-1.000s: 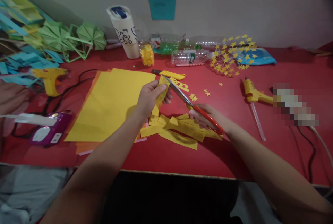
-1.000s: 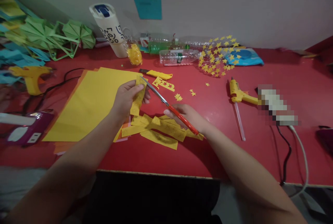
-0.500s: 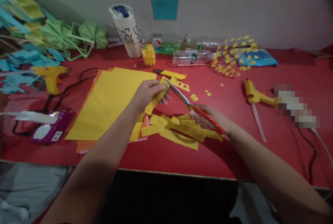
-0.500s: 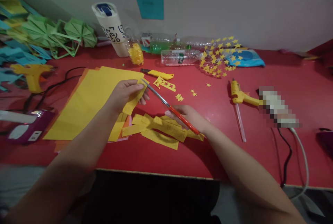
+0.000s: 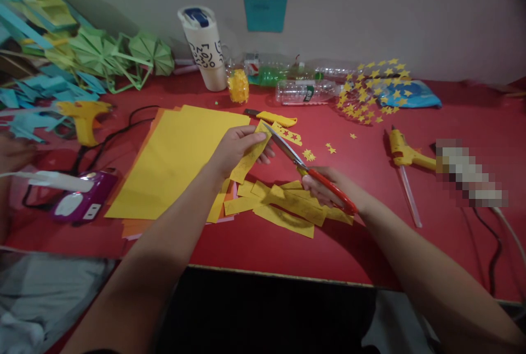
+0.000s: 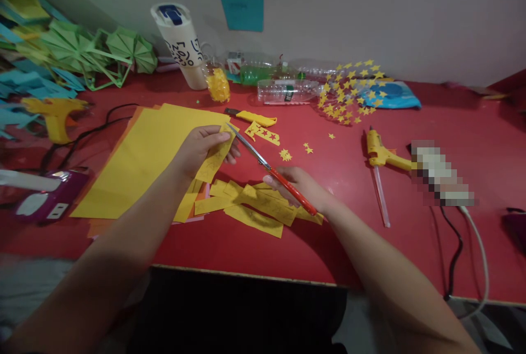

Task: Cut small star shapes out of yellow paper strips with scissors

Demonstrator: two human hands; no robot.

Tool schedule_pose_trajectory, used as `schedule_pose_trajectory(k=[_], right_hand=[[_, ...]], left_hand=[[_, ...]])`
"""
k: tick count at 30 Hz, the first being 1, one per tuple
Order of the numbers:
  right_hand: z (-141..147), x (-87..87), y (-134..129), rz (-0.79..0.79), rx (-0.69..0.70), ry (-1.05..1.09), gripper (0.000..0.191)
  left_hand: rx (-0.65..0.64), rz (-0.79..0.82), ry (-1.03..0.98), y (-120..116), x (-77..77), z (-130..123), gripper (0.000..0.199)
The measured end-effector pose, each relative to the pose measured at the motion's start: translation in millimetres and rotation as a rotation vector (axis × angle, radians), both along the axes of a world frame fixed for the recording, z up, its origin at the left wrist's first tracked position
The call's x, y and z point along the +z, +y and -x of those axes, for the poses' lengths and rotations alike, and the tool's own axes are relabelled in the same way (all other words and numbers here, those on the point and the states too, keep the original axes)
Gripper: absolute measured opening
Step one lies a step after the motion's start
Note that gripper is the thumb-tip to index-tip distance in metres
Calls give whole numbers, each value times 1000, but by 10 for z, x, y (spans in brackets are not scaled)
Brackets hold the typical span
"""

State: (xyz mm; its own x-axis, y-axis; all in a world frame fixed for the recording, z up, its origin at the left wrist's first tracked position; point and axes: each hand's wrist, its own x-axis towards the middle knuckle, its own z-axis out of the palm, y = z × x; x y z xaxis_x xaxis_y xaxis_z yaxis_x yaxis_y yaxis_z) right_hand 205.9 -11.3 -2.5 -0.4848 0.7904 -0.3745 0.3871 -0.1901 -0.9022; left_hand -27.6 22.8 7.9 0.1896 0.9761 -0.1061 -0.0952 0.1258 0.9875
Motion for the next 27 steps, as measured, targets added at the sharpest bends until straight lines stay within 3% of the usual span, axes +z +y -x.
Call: schedule_pose_trajectory(k=[27], right_hand=[[-40, -54, 24, -9, 26, 11, 59]], left_hand=[[-56, 2, 45, 25, 24, 67, 13]])
